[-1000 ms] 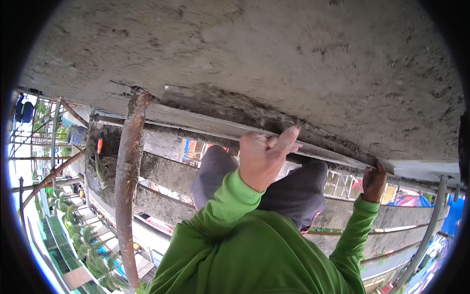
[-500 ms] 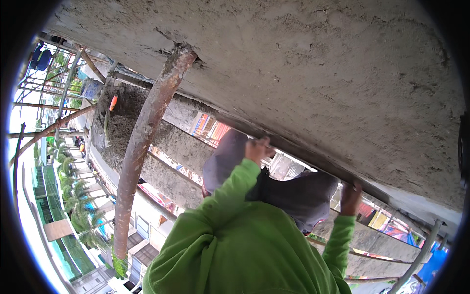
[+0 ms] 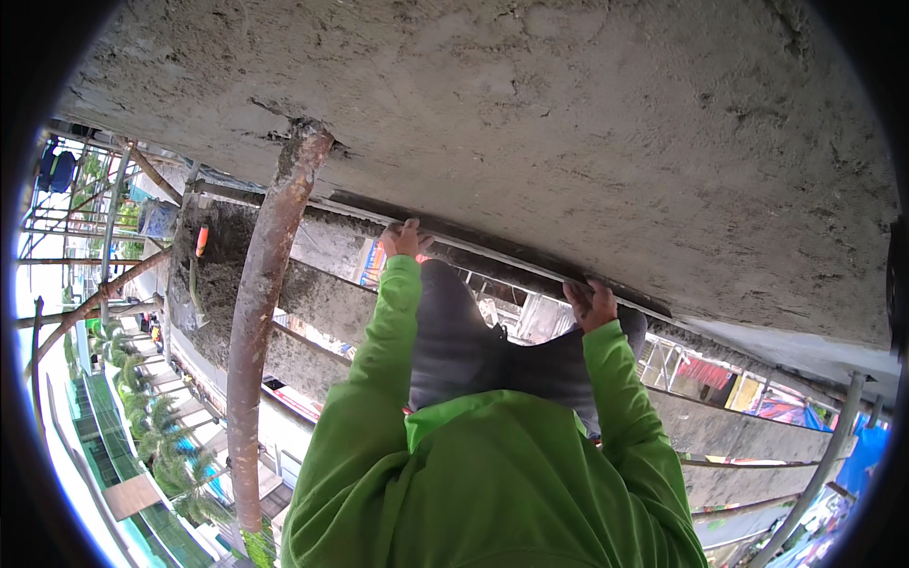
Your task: The person uses a long straightedge to smooth wet cement on a ceiling surface. They repeatedly drag the tool across the wet plaster to level it and remove excess material, working on a construction site with scaffolding.
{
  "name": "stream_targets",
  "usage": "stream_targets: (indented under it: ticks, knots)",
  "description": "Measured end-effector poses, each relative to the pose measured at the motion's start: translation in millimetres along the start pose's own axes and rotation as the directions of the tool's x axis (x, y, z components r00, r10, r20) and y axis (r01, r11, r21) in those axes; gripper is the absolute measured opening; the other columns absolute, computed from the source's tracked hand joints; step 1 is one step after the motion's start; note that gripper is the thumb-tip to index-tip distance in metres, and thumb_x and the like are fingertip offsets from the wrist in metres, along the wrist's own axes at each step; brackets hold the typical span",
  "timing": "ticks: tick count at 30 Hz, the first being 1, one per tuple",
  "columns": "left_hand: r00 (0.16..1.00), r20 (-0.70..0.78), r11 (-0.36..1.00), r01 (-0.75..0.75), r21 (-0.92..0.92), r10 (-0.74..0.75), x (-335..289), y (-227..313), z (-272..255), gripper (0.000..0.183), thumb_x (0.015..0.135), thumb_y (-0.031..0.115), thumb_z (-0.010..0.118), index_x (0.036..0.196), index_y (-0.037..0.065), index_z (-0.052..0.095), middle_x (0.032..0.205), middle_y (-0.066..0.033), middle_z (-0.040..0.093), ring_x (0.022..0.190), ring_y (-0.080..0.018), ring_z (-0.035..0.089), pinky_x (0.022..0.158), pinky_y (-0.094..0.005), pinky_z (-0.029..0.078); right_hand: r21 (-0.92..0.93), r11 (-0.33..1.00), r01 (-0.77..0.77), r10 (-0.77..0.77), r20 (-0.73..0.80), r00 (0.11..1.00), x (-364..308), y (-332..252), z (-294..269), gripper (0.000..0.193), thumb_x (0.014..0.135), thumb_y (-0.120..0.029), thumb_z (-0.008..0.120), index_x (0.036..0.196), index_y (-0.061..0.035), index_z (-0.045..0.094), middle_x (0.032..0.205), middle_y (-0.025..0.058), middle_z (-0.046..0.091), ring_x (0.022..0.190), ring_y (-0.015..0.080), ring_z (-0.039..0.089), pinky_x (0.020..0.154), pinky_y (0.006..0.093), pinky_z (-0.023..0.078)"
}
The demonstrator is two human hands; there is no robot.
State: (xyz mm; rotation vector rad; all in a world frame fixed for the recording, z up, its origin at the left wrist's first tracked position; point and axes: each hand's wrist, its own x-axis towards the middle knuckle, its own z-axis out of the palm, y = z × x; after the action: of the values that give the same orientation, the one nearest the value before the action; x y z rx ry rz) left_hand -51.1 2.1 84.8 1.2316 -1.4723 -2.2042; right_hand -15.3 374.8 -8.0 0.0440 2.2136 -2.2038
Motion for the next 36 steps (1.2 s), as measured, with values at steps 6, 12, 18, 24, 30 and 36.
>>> stream_targets:
  ticks: [6,12,18,24,30,36]
  knots:
    - [0.985,0.111,0.99,-0.135,0.045,0.129,-96,33,37,0.033,0.077,0.008,0.055,0.094,-0.012,0.036,0.103,-0.0227,0.049,0.078,-0.0314,0.057,0.066,-0.0402,0.054,-0.24,0.945,0.224,-0.237,-0.028,0.971,-19,-63,-51,0.025,0.074,0.001,0.06,0.093,0.0046,0.044,0.085,0.0184,0.056,0.082,0.0264,0.06,0.071,0.035,0.052]
    - [0.933,0.315,0.964,-0.097,-0.249,0.175,-178,28,89,0.041,0.075,0.009,0.06,0.094,-0.003,0.025,0.098,-0.0219,0.052,0.074,-0.0266,0.06,0.064,-0.0394,0.055,0.769,0.519,-0.374,0.598,-0.013,0.802,-13,-121,-149,0.023,0.077,-0.015,0.054,0.093,0.0013,0.051,0.083,0.0151,0.057,0.076,0.0267,0.057,0.073,0.0373,0.05]
    - [0.875,0.46,0.982,-0.082,-0.17,0.152,-262,38,152,0.035,0.075,0.004,0.062,0.082,0.003,0.029,0.084,-0.0172,0.058,0.066,-0.0234,0.061,0.06,-0.0376,0.055,0.76,0.58,-0.293,0.469,-0.017,0.883,-20,-159,-225,0.018,0.083,-0.013,0.048,0.094,-0.0002,0.055,0.088,0.0118,0.061,0.076,0.0196,0.057,0.07,0.0304,0.049]
    - [0.826,0.561,0.952,0.124,-0.279,0.057,-268,8,143,0.027,0.078,0.008,0.059,0.078,0.003,0.032,0.096,-0.0199,0.052,0.078,-0.0254,0.061,0.064,-0.0372,0.055,0.706,0.698,-0.117,0.34,-0.184,0.922,-43,-193,-243,0.02,0.084,-0.016,0.046,0.096,-0.0015,0.054,0.092,0.009,0.06,0.082,0.0154,0.056,0.071,0.0235,0.045]
    - [0.96,0.235,0.976,0.185,-0.118,-0.154,-220,-29,56,0.037,0.081,0.018,0.055,0.106,-0.005,0.041,0.092,-0.0124,0.05,0.075,-0.0239,0.057,0.068,-0.0355,0.053,0.649,0.705,-0.285,0.433,-0.077,0.898,-80,-208,-162,0.041,0.077,-0.023,0.055,0.112,-0.0038,0.045,0.102,0.0135,0.054,0.078,0.0231,0.059,0.06,0.0299,0.052]
    - [0.983,-0.171,0.972,0.021,-0.232,-0.063,-177,0,-40,0.029,0.084,0.024,0.05,0.101,0.0,0.046,0.091,-0.0096,0.051,0.069,-0.0212,0.055,0.063,-0.039,0.051,0.656,0.588,-0.473,0.426,0.246,0.871,-86,-203,-86,0.058,0.077,-0.043,0.053,0.119,-0.0067,0.04,0.11,0.0164,0.05,0.085,0.0354,0.055,0.062,0.038,0.051]
